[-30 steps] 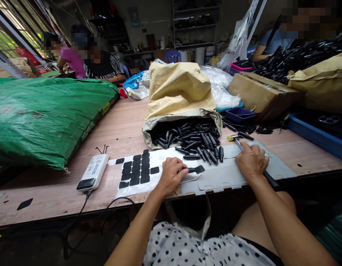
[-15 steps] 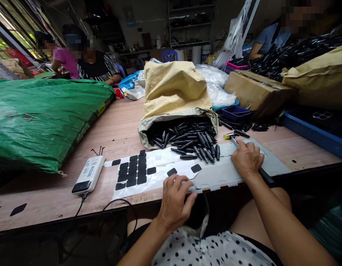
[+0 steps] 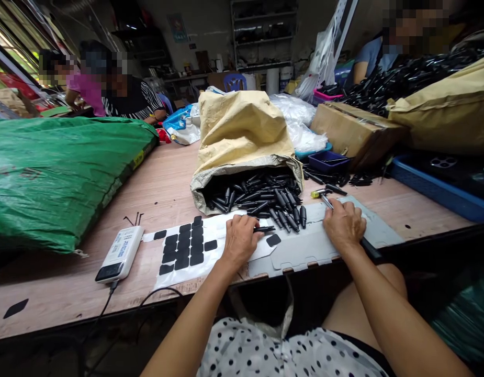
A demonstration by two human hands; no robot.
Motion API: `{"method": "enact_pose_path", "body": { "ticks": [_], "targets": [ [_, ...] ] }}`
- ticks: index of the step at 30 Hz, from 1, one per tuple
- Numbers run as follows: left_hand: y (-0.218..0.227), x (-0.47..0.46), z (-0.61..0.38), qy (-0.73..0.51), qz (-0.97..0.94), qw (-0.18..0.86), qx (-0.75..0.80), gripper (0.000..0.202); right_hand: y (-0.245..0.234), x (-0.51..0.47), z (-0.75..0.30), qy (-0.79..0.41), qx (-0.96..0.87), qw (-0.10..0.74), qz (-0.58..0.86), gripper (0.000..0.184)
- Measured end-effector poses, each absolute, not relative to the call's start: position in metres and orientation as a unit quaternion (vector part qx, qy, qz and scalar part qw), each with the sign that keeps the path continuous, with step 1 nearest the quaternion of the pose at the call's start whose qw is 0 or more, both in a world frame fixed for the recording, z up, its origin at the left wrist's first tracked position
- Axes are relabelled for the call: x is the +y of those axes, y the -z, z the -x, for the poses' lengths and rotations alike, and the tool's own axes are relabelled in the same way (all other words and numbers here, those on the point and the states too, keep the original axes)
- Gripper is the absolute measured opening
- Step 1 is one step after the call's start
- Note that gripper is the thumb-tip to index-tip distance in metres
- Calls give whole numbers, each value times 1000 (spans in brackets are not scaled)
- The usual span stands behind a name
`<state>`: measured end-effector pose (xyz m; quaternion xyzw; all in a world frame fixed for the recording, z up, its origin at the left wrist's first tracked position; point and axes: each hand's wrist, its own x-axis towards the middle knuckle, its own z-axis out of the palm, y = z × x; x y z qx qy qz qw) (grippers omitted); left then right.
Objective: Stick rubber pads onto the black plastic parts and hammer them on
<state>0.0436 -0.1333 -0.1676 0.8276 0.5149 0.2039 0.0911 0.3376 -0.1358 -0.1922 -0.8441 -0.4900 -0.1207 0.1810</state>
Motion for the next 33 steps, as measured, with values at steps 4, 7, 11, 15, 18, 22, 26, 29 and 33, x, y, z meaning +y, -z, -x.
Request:
{"method": "enact_pose_path", "body": {
  "ticks": [4,7,11,15,18,22,26,29,33],
  "targets": [
    [171,-151,-25,-223,-808,175,516,15,189,-129,-343,59,-475,176,860,45],
    [176,-154,-18,-251,-783,224,524,17,178,-127,-348,-9,-459,204,865,45],
    [178,-153,-18,-257,-775,243,524,16,155,-143,-337,-3,-438,366,821,48],
    [178,-151,-19,-265,-768,258,523,18,143,-181,-293,-42,-526,478,703,49],
    [180,-151,-18,-267,-765,266,522,19,148,-212,-253,-99,-659,449,595,42],
    [181,-149,-17,-266,-764,272,522,22,167,-238,-219,-91,-724,360,582,42],
    [182,-149,-16,-264,-763,273,524,18,180,-242,-205,-41,-729,342,591,44],
    [183,-148,-16,-262,-765,266,526,14,180,-238,-203,-31,-739,316,595,45],
    [186,-147,-16,-274,-765,265,519,20,175,-234,-211,-38,-714,327,617,42]
  ]
}}
